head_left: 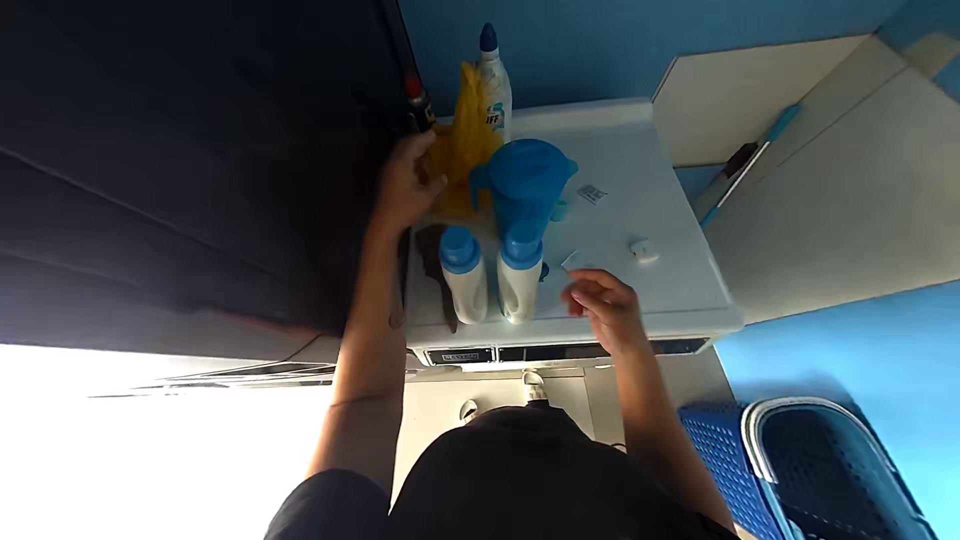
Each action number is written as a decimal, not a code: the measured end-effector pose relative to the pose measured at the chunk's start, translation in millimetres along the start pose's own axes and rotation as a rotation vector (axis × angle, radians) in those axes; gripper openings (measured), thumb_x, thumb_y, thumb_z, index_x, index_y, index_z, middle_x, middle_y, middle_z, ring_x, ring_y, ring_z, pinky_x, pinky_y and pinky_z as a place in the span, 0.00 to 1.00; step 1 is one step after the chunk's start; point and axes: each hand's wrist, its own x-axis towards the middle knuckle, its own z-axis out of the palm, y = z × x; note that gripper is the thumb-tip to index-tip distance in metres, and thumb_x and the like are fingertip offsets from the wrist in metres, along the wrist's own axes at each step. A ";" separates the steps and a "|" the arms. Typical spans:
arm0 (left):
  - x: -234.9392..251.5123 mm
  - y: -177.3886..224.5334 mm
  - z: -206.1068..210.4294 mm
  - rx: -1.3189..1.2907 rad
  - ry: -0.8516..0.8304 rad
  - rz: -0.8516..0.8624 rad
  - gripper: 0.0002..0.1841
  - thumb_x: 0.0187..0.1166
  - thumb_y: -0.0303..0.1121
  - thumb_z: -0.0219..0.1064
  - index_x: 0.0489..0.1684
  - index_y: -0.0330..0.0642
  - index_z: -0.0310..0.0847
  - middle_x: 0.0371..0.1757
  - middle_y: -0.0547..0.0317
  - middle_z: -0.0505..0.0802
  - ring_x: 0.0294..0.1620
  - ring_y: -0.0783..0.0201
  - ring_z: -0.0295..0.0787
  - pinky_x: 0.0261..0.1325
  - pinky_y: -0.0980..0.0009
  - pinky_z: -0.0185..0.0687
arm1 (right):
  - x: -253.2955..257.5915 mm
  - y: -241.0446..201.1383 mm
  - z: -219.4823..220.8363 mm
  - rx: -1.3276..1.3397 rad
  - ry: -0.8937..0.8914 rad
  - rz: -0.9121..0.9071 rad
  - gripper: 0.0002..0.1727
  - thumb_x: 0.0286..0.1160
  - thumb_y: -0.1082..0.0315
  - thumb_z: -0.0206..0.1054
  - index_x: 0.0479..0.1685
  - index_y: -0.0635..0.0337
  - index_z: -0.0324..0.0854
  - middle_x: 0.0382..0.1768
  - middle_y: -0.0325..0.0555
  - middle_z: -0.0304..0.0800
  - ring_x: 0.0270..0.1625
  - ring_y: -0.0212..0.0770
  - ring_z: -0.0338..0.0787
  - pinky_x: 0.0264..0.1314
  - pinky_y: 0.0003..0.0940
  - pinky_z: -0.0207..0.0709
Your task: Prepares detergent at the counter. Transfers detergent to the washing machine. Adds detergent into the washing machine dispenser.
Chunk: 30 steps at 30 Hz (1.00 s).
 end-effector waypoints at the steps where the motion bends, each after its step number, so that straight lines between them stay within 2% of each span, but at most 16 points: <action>1: 16.6 -11.9 20.2 0.106 -0.059 -0.106 0.35 0.73 0.22 0.69 0.85 0.33 0.65 0.84 0.38 0.74 0.83 0.47 0.72 0.82 0.50 0.72 | 20.0 19.5 -5.0 -0.219 0.055 0.090 0.20 0.73 0.75 0.68 0.66 0.64 0.81 0.48 0.51 0.93 0.39 0.39 0.91 0.42 0.34 0.87; 3: 30.8 -36.5 51.9 0.055 -0.186 -0.232 0.35 0.72 0.18 0.69 0.84 0.32 0.64 0.80 0.38 0.78 0.78 0.49 0.79 0.76 0.54 0.79 | 45.2 49.8 -4.7 -0.540 -0.029 0.235 0.35 0.73 0.72 0.72 0.83 0.65 0.68 0.73 0.62 0.80 0.58 0.52 0.89 0.58 0.45 0.85; 4: 33.2 -45.7 62.7 -0.011 -0.228 -0.258 0.34 0.71 0.18 0.70 0.81 0.31 0.66 0.75 0.37 0.82 0.72 0.50 0.84 0.72 0.55 0.83 | 51.9 62.5 -1.1 -0.628 -0.079 0.245 0.40 0.73 0.68 0.73 0.88 0.65 0.63 0.80 0.65 0.72 0.66 0.55 0.86 0.65 0.47 0.82; 5: 34.4 -50.6 70.6 -0.058 -0.255 -0.286 0.32 0.69 0.17 0.72 0.77 0.31 0.69 0.70 0.37 0.85 0.66 0.52 0.87 0.67 0.56 0.85 | 55.8 74.5 3.4 -0.688 -0.110 0.223 0.43 0.71 0.65 0.74 0.89 0.65 0.60 0.83 0.67 0.68 0.73 0.59 0.81 0.72 0.49 0.78; 7: 37.8 -48.1 78.1 -0.086 -0.297 -0.381 0.29 0.70 0.20 0.73 0.73 0.32 0.69 0.64 0.39 0.86 0.60 0.54 0.88 0.62 0.57 0.86 | 58.3 92.5 12.8 -0.759 -0.100 0.180 0.45 0.70 0.61 0.75 0.89 0.65 0.60 0.83 0.70 0.68 0.81 0.63 0.74 0.83 0.52 0.70; 8: 39.1 -44.3 79.2 -0.087 -0.308 -0.438 0.27 0.69 0.21 0.72 0.71 0.31 0.72 0.62 0.40 0.87 0.59 0.54 0.87 0.61 0.56 0.85 | 57.1 100.1 16.4 -0.795 -0.065 0.145 0.44 0.71 0.59 0.74 0.88 0.66 0.63 0.80 0.71 0.71 0.82 0.65 0.74 0.84 0.54 0.68; 10: 42.4 -36.2 77.4 -0.066 -0.364 -0.535 0.24 0.68 0.20 0.70 0.68 0.32 0.79 0.61 0.43 0.89 0.60 0.57 0.87 0.64 0.56 0.83 | 54.5 112.9 21.6 -0.871 0.019 0.018 0.36 0.75 0.62 0.69 0.83 0.70 0.69 0.74 0.73 0.78 0.76 0.68 0.80 0.79 0.57 0.73; 12: 43.2 -28.9 77.3 -0.058 -0.397 -0.592 0.21 0.65 0.18 0.70 0.59 0.33 0.84 0.56 0.47 0.91 0.55 0.61 0.88 0.58 0.60 0.85 | 55.0 116.8 22.7 -0.876 0.053 -0.047 0.29 0.78 0.67 0.66 0.79 0.72 0.74 0.70 0.73 0.81 0.72 0.69 0.84 0.74 0.57 0.77; 17: 27.4 -22.8 91.5 -0.205 -0.239 -0.659 0.20 0.59 0.14 0.64 0.52 0.31 0.83 0.51 0.49 0.91 0.51 0.63 0.88 0.53 0.65 0.85 | 55.2 117.2 20.8 -0.830 0.034 -0.071 0.27 0.76 0.70 0.65 0.76 0.72 0.76 0.70 0.73 0.82 0.72 0.69 0.84 0.74 0.58 0.77; 20: 24.8 -23.8 92.8 -0.191 -0.212 -0.665 0.22 0.59 0.12 0.62 0.55 0.30 0.82 0.51 0.49 0.90 0.49 0.63 0.87 0.52 0.64 0.84 | 50.5 118.2 19.7 -0.743 0.070 -0.069 0.27 0.75 0.70 0.66 0.74 0.72 0.78 0.69 0.73 0.82 0.68 0.67 0.87 0.69 0.54 0.81; 22: 27.0 -24.0 87.5 -0.146 -0.264 -0.663 0.23 0.62 0.12 0.64 0.60 0.30 0.81 0.54 0.48 0.90 0.52 0.62 0.88 0.56 0.63 0.85 | 51.1 117.7 15.8 -0.640 0.138 -0.073 0.27 0.73 0.71 0.68 0.72 0.74 0.78 0.64 0.72 0.84 0.53 0.58 0.91 0.54 0.44 0.87; 23: 28.0 -23.3 85.3 -0.126 -0.281 -0.654 0.22 0.64 0.12 0.66 0.60 0.31 0.82 0.54 0.48 0.90 0.52 0.63 0.88 0.57 0.64 0.86 | 53.9 113.1 12.2 -0.585 0.166 -0.056 0.27 0.73 0.71 0.69 0.72 0.75 0.78 0.62 0.72 0.84 0.46 0.53 0.90 0.48 0.41 0.86; 25: 30.1 -17.6 78.2 -0.084 -0.292 -0.627 0.23 0.67 0.14 0.68 0.64 0.32 0.81 0.57 0.47 0.90 0.54 0.62 0.89 0.58 0.63 0.86 | 66.1 97.6 -2.5 -0.536 0.223 -0.052 0.29 0.73 0.70 0.69 0.73 0.77 0.75 0.58 0.70 0.85 0.39 0.49 0.88 0.43 0.40 0.84; 26: 30.4 -10.4 71.1 -0.057 -0.286 -0.610 0.25 0.69 0.14 0.67 0.69 0.33 0.78 0.61 0.45 0.89 0.58 0.59 0.88 0.61 0.62 0.86 | 75.3 89.3 -13.7 -0.544 0.252 -0.061 0.29 0.74 0.69 0.69 0.73 0.78 0.74 0.57 0.71 0.85 0.39 0.50 0.88 0.43 0.41 0.84; 28: 25.3 15.3 47.8 -0.020 -0.174 -0.559 0.26 0.75 0.17 0.61 0.77 0.34 0.72 0.71 0.43 0.85 0.67 0.58 0.85 0.67 0.61 0.83 | 98.4 75.8 -41.4 -0.583 0.270 -0.024 0.32 0.74 0.68 0.69 0.78 0.74 0.71 0.63 0.74 0.82 0.45 0.56 0.89 0.47 0.49 0.84; 30: 7.1 59.6 16.3 -0.077 0.024 -0.411 0.25 0.78 0.21 0.59 0.77 0.36 0.71 0.70 0.50 0.86 0.66 0.61 0.87 0.69 0.63 0.84 | 129.1 68.5 -70.4 -0.596 0.217 0.095 0.34 0.76 0.68 0.68 0.84 0.65 0.66 0.71 0.75 0.75 0.56 0.64 0.88 0.55 0.58 0.83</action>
